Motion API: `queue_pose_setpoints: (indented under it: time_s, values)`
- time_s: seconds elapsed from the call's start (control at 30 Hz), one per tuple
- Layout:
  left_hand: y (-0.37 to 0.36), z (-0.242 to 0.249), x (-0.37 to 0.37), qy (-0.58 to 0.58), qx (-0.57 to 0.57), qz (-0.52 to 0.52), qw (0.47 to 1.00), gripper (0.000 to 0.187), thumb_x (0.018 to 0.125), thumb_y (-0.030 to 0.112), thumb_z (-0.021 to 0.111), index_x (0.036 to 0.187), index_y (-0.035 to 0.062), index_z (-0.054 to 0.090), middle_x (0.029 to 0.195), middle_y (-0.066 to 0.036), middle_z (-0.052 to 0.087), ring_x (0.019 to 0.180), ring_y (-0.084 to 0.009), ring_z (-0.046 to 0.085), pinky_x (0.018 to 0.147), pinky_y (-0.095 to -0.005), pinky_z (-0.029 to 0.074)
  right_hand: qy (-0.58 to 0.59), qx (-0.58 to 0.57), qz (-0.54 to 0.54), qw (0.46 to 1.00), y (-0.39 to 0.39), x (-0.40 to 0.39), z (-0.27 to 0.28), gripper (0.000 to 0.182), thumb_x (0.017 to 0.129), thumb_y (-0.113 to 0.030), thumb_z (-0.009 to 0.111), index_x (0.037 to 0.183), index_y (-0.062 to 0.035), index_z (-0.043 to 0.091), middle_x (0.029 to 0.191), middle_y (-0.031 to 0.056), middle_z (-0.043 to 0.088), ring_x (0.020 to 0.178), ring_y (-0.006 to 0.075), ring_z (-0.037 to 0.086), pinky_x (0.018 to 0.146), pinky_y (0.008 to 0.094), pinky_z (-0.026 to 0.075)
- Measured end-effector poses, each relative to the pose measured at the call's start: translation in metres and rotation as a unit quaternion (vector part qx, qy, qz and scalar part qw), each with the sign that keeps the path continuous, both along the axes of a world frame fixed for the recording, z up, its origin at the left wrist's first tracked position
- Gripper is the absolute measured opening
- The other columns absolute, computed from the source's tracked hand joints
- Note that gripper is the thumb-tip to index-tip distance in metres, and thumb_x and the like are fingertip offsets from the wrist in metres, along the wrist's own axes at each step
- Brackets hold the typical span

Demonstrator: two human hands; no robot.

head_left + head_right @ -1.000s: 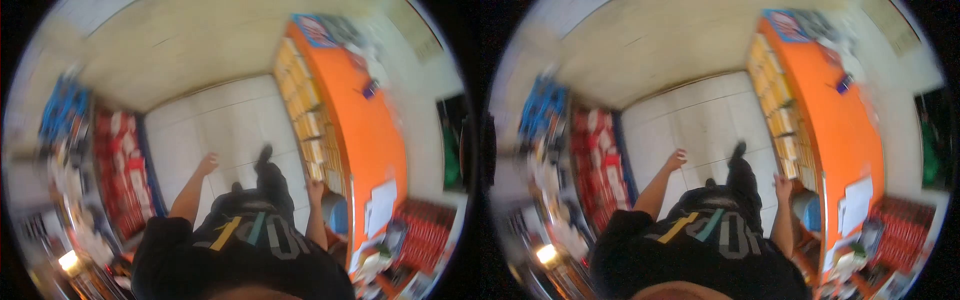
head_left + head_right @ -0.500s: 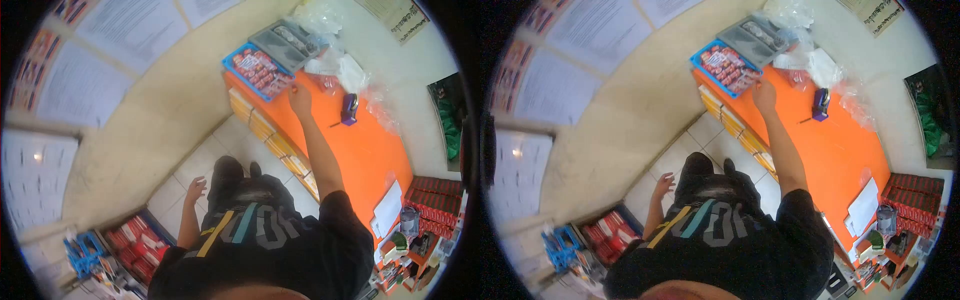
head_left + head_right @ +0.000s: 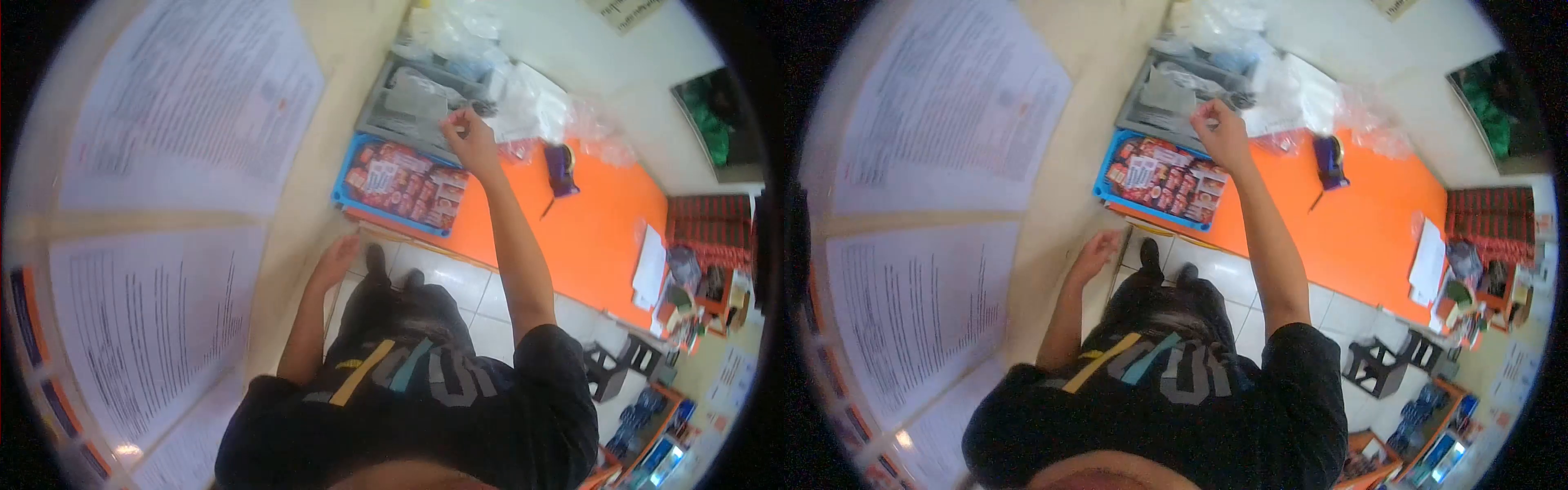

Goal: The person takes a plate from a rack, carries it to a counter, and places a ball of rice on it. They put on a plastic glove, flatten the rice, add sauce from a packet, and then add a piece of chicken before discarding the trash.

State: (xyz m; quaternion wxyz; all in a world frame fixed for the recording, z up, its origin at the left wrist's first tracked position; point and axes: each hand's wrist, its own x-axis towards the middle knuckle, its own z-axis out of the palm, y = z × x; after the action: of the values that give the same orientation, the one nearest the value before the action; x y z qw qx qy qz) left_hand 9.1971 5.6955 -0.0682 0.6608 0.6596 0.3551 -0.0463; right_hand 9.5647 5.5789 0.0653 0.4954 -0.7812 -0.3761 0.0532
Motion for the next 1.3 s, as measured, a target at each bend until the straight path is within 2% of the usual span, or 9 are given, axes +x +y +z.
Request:
queue_pose_setpoints:
  time_s: [0.07, 0.2, 0.3, 0.4, 0.73, 0.97, 1.07, 1.17, 1.3]
  values:
    - [0.006, 0.032, 0.058, -0.103, -0.08, -0.023, 0.991, 0.038, 0.1, 0.013, 0.06, 0.135, 0.0011, 0.052, 0.134, -0.011, 0.059, 0.122, -0.0202, 0.057, 0.106, -0.0337, 0.043, 0.254, 0.165, 0.035, 0.952, -0.023, -0.008, 0.01, 0.019, 0.095, -0.014, 0.067, 0.108, -0.0038, 0.057, 0.093, 0.0134, 0.073, 0.088, 0.0211, 0.069, 0.08, 0.0329, 0.052]
    - [-0.016, 0.11, 0.176, -0.356, -0.097, 0.096, 0.925, 0.049, 0.098, 0.01, 0.061, 0.143, -0.0009, 0.045, 0.141, -0.011, 0.054, 0.124, -0.0186, 0.054, 0.104, -0.0317, 0.044, 0.345, 0.249, -0.043, 0.904, -0.089, -0.045, 0.038, 0.024, 0.095, -0.005, 0.066, 0.115, -0.0062, 0.052, 0.095, 0.0087, 0.073, 0.086, 0.0135, 0.067, 0.079, 0.0281, 0.052]
    - [-0.032, 0.147, 0.234, -0.369, -0.266, -0.026, 0.89, 0.039, 0.098, 0.019, 0.065, 0.133, 0.0034, 0.057, 0.125, -0.005, 0.065, 0.114, -0.0131, 0.06, 0.096, -0.0302, 0.049, 0.363, 0.268, -0.076, 0.889, -0.139, -0.066, 0.037, 0.023, 0.093, -0.003, 0.067, 0.114, -0.0035, 0.057, 0.094, 0.0064, 0.072, 0.085, 0.0119, 0.067, 0.077, 0.0264, 0.052]
    - [-0.05, 0.156, 0.268, -0.216, -0.083, -0.252, 0.94, 0.027, 0.097, 0.02, 0.068, 0.116, 0.0019, 0.069, 0.107, -0.005, 0.072, 0.097, -0.0105, 0.064, 0.088, -0.0279, 0.049, 0.358, 0.246, -0.155, 0.887, -0.2, -0.085, 0.044, 0.015, 0.094, -0.003, 0.066, 0.108, -0.0034, 0.06, 0.09, 0.0036, 0.07, 0.083, 0.0105, 0.065, 0.075, 0.025, 0.051]
    - [-0.335, 0.178, 0.288, -0.212, -0.093, -0.37, 0.9, 0.015, 0.089, 0.015, 0.074, 0.097, 0.0018, 0.075, 0.09, -0.004, 0.074, 0.078, -0.009, 0.065, 0.069, -0.025, 0.05, 0.355, 0.383, -0.27, 0.809, -0.5, -0.136, 0.035, 0.024, 0.092, -0.003, 0.068, 0.112, -0.0042, 0.054, 0.095, 0.0056, 0.066, 0.086, 0.0108, 0.062, 0.072, 0.0242, 0.048]
    - [-0.594, 0.213, 0.285, -0.2, -0.102, -0.459, 0.859, 0.012, 0.082, 0.006, 0.08, 0.083, 0.0038, 0.068, 0.08, -0.003, 0.07, 0.064, -0.006, 0.06, 0.054, -0.0212, 0.046, -0.12, 0.162, -0.649, 0.733, -0.684, -0.21, 0.06, 0.046, 0.083, -0.008, 0.076, 0.123, -0.0012, 0.054, 0.117, 0.0113, 0.06, 0.102, 0.0201, 0.059, 0.085, 0.0333, 0.047]
    - [-0.697, 0.212, 0.27, -0.237, -0.106, -0.55, 0.794, 0.019, 0.08, 0.005, 0.082, 0.077, 0.0058, 0.063, 0.077, -0.003, 0.068, 0.062, -0.0052, 0.059, 0.052, -0.0201, 0.045, -0.005, 0.073, -0.584, 0.809, -0.716, -0.225, 0.104, 0.037, 0.082, -0.012, 0.079, 0.113, 0.0028, 0.065, 0.103, 0.0099, 0.068, 0.094, 0.0155, 0.062, 0.083, 0.0306, 0.048]
    - [-0.785, 0.177, 0.278, -0.259, -0.071, -0.631, 0.728, 0.031, 0.079, 0.004, 0.083, 0.071, 0.0084, 0.053, 0.075, -0.004, 0.067, 0.06, -0.005, 0.059, 0.05, -0.0194, 0.044, 0.17, 0.178, -0.591, 0.768, -0.79, -0.228, 0.079, 0.027, 0.083, -0.016, 0.081, 0.099, 0.0043, 0.072, 0.084, 0.0063, 0.072, 0.08, 0.01, 0.063, 0.074, 0.0262, 0.049]
    - [-0.897, 0.18, 0.295, -0.186, -0.112, -0.646, 0.732, 0.03, 0.082, 0.006, 0.081, 0.076, 0.0087, 0.052, 0.073, -0.004, 0.065, 0.056, -0.0048, 0.058, 0.043, -0.0185, 0.039, 0.169, 0.274, -0.685, 0.654, -0.905, -0.237, 0.056, 0.018, 0.089, -0.014, 0.075, 0.093, 0.0037, 0.074, 0.079, 0.0023, 0.071, 0.07, 0.0058, 0.061, 0.067, 0.0207, 0.048]
